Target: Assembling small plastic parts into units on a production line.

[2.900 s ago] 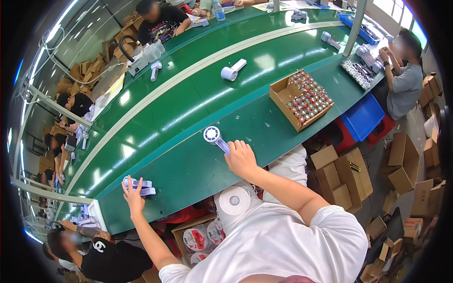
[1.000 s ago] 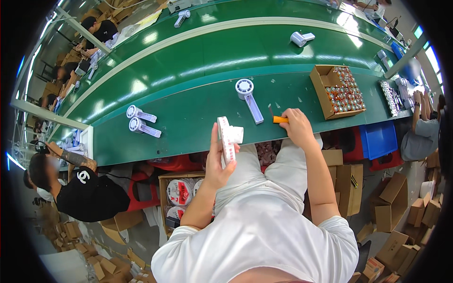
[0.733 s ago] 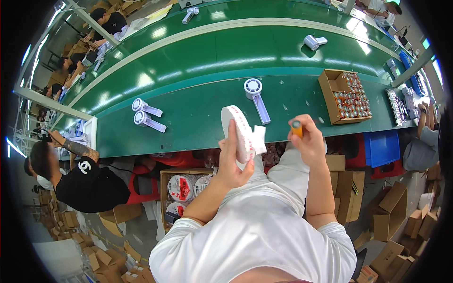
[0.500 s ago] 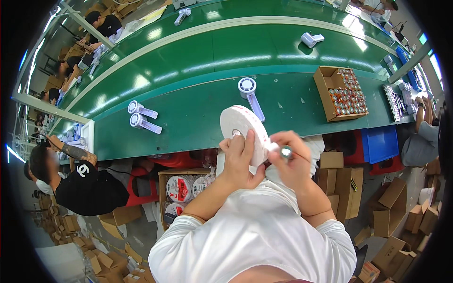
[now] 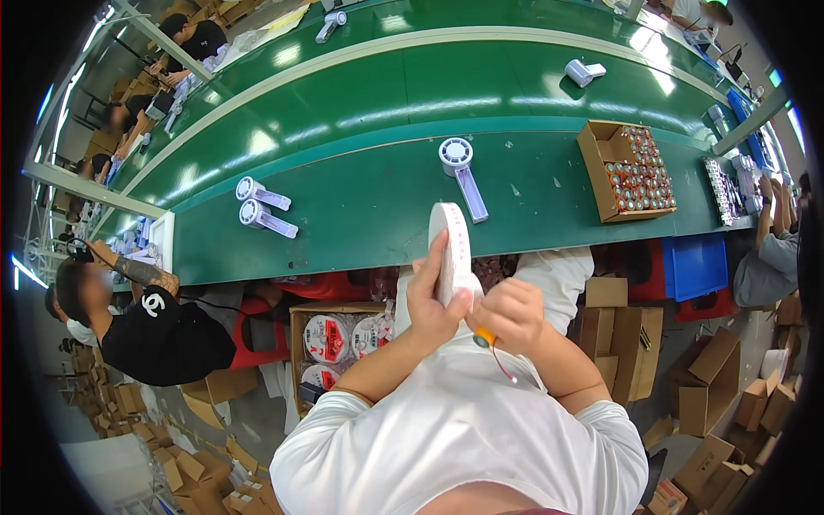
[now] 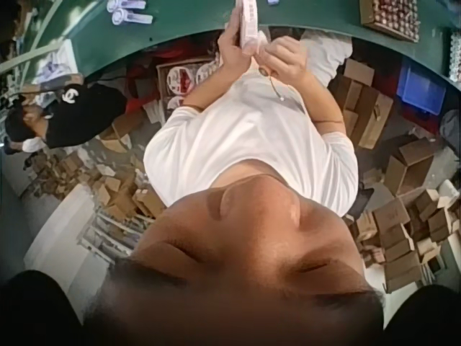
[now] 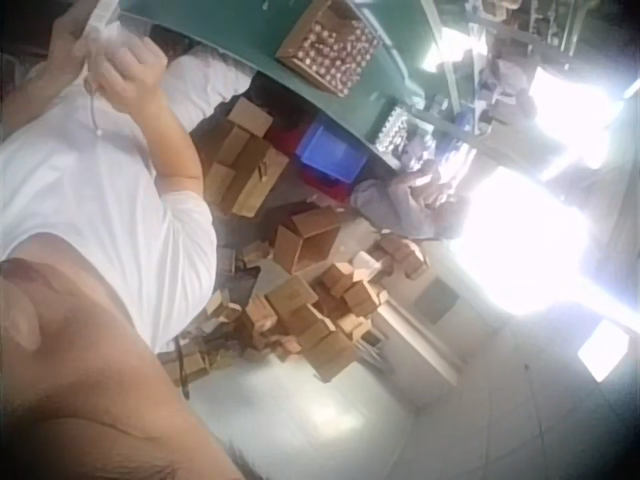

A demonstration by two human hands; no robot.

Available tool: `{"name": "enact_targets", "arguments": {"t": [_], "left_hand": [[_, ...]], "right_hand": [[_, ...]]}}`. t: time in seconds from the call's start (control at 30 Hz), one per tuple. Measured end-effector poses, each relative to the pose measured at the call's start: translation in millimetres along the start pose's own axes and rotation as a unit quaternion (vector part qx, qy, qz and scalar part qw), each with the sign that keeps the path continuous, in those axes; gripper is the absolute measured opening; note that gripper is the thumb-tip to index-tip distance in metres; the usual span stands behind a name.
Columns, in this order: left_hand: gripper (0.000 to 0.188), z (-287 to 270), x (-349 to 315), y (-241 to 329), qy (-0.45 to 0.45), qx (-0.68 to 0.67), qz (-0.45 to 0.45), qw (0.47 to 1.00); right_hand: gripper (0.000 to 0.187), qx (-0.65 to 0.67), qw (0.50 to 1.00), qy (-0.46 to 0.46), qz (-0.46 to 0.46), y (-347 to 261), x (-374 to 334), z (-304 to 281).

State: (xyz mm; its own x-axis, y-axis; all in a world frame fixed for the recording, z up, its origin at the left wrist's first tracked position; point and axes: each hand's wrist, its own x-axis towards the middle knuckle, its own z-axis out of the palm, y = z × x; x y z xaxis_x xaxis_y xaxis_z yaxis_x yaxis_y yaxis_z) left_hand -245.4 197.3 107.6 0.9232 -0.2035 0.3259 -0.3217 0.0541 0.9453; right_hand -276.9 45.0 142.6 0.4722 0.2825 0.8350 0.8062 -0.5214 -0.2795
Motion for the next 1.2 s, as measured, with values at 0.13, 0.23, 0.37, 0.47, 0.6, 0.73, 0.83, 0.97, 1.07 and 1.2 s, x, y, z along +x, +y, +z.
{"name": "enact_targets", "arguments": {"t": [0.13,0.23,0.37,0.47,0.6,0.73,0.83,0.97,1.07,1.2], "left_hand": [[0.066,4,8,18,0.069,-0.129,-0.074,0.986],[0.059,-22,41,-13,0.171,-0.266,-0.051,0.947],[0.069,-43,49,-15,0.119,-0.234,-0.021,0.965],[0.074,-42,47,-21,0.071,-0.218,-0.021,0.973],[0.079,-28,37,-22,0.051,-0.223,-0.046,0.972],[0.076,-16,31,-19,0.002,-0.174,-0.062,0.983],[0.076,-11,29,-15,-0.025,-0.149,-0.055,0.987],[0.075,-10,26,-14,-0.041,-0.138,-0.069,0.987],[0.075,-8,24,-13,-0.057,-0.135,-0.063,0.987],[0.077,-3,22,-10,-0.069,-0.084,-0.075,0.991]], "right_hand": [[0.023,-0.088,0.982,0.017,-0.165,5,-7,-10],[0.021,-0.025,0.995,-0.036,-0.087,2,-21,-16],[0.024,-0.039,0.884,-0.040,0.464,19,-53,-10],[0.026,-0.053,0.824,-0.016,0.563,34,-63,-25],[0.022,-0.046,0.799,-0.019,0.599,38,-58,-39],[0.016,-0.041,0.866,-0.009,0.499,49,-70,-46],[0.015,-0.047,0.901,-0.038,0.429,50,-67,-55],[0.016,-0.012,0.838,-0.062,0.542,46,-59,-58],[0.018,-0.020,0.836,-0.051,0.546,46,-56,-56],[0.019,0.082,0.840,-0.001,0.536,43,-61,-48]]}}
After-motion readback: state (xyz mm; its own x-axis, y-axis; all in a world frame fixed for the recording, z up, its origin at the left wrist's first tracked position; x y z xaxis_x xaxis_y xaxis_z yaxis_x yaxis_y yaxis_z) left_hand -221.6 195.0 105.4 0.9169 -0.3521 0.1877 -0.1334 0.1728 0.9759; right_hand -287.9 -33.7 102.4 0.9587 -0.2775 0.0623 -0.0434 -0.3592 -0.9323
